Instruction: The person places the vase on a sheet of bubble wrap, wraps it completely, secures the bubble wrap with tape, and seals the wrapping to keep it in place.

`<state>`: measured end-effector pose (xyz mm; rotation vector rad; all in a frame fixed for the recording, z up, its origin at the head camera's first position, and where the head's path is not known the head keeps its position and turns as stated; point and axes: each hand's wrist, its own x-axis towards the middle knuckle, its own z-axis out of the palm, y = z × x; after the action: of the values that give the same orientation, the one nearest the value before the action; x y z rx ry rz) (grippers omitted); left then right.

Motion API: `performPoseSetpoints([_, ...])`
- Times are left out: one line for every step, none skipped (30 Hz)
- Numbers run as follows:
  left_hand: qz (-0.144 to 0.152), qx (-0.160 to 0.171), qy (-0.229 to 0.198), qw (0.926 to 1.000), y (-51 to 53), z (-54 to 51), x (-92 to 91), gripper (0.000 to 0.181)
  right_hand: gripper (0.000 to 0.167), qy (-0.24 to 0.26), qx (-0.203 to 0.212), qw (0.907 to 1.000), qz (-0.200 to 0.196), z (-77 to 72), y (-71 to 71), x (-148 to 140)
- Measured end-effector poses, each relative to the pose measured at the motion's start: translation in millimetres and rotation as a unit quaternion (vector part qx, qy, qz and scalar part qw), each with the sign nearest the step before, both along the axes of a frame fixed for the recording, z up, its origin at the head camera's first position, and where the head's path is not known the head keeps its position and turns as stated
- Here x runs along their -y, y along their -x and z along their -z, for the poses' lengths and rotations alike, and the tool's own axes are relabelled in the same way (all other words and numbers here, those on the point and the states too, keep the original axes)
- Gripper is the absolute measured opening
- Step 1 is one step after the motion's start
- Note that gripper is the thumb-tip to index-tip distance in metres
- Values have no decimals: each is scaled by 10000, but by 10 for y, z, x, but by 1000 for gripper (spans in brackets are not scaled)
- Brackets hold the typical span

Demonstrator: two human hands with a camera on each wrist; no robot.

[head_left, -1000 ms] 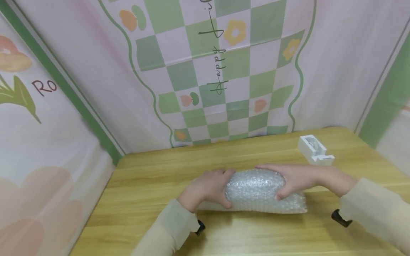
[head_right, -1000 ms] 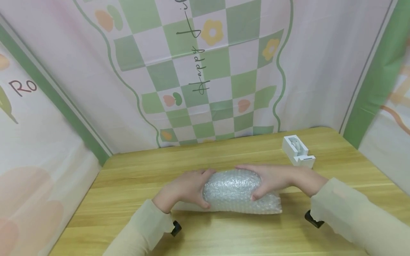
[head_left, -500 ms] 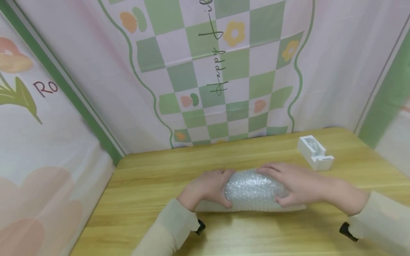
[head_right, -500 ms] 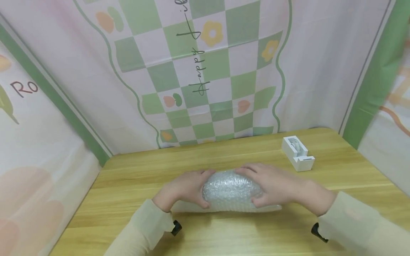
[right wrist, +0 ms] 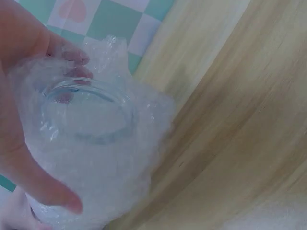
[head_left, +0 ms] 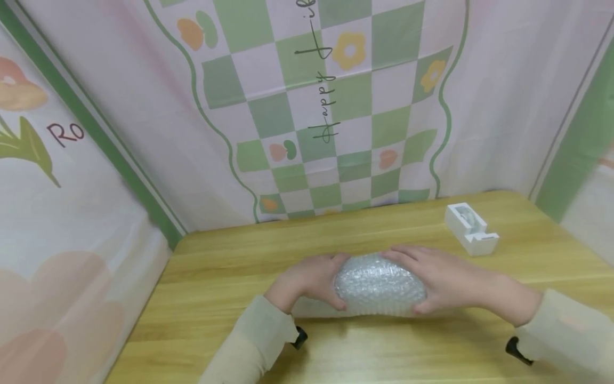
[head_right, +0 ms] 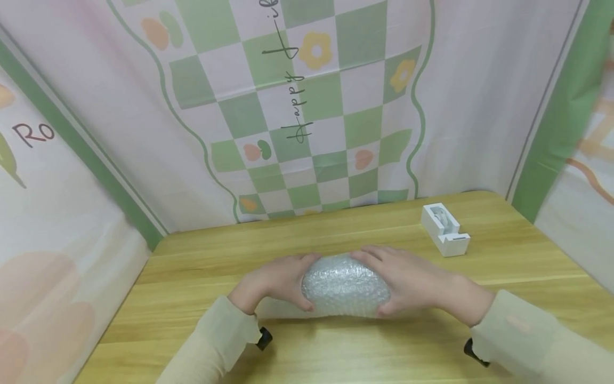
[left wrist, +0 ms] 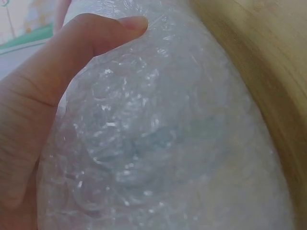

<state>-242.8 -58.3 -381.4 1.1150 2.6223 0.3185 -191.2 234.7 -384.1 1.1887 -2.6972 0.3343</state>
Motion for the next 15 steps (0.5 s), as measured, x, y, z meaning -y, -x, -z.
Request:
performPoseSetpoints([-4, 18, -8, 10000, 1, -1, 0, 96, 109, 10, -2, 10000, 3, -7, 1, 6])
performPoseSetpoints([-13, 42, -30, 10000, 1, -1, 0, 96, 107, 22, 10, 10000, 0, -14, 2, 10])
performPoseSetpoints([-16, 44, -10, 10000, 0, -2, 1, 97, 107, 25, 21, 10000, -7, -19, 3, 11])
performPoseSetpoints([-20, 48, -5, 10000, 0, -3, 2, 96, 106, 23, 40, 10000, -17, -24, 5, 12])
performPoseSetpoints([-21, 69, -9, 10000, -3, -6, 2, 96, 106, 25, 71, 10000, -30, -27, 6, 12])
performPoseSetpoints([-22, 94, -18, 10000, -4, -7, 2, 96, 105, 33, 99, 9999, -48, -28, 7, 12])
performPoseSetpoints([-14, 103, -17, 9999, -6, -8, 3, 96, 106, 31, 121, 9999, -53, -30, 8, 12])
performPoseSetpoints([-4, 113, -19, 9999, -9, -13, 4, 96, 105, 34, 144, 9999, -68, -30, 9, 10])
performPoseSetpoints([-5, 133, -8, 9999, -11, -18, 5, 97, 105, 33, 188, 9998, -84, -31, 8, 8])
performPoseSetpoints([0, 158, -15, 9999, -12, -20, 6, 97, 105, 33, 237, 9997, -98, -33, 6, 6])
performPoseSetpoints([-10, 202, -12, 9998, -12, -24, 7, 98, 105, 37, 288, 9995, -109, -37, 5, 3])
performPoseSetpoints([-20, 256, -8, 9997, -10, -26, 8, 99, 104, 38, 344, 9993, -111, -41, 6, 0])
performPoseSetpoints([-38, 322, -20, 9995, -8, -29, 10, 99, 103, 43, 415, 9991, -110, -48, 6, -2])
performPoseSetpoints([-67, 421, -37, 9991, -4, -32, 13, 101, 103, 53, 498, 9987, -115, -56, 9, -4])
performPoseSetpoints([-97, 520, -65, 9986, 1, -33, 16, 102, 102, 72, 584, 9982, -133, -66, 14, -7])
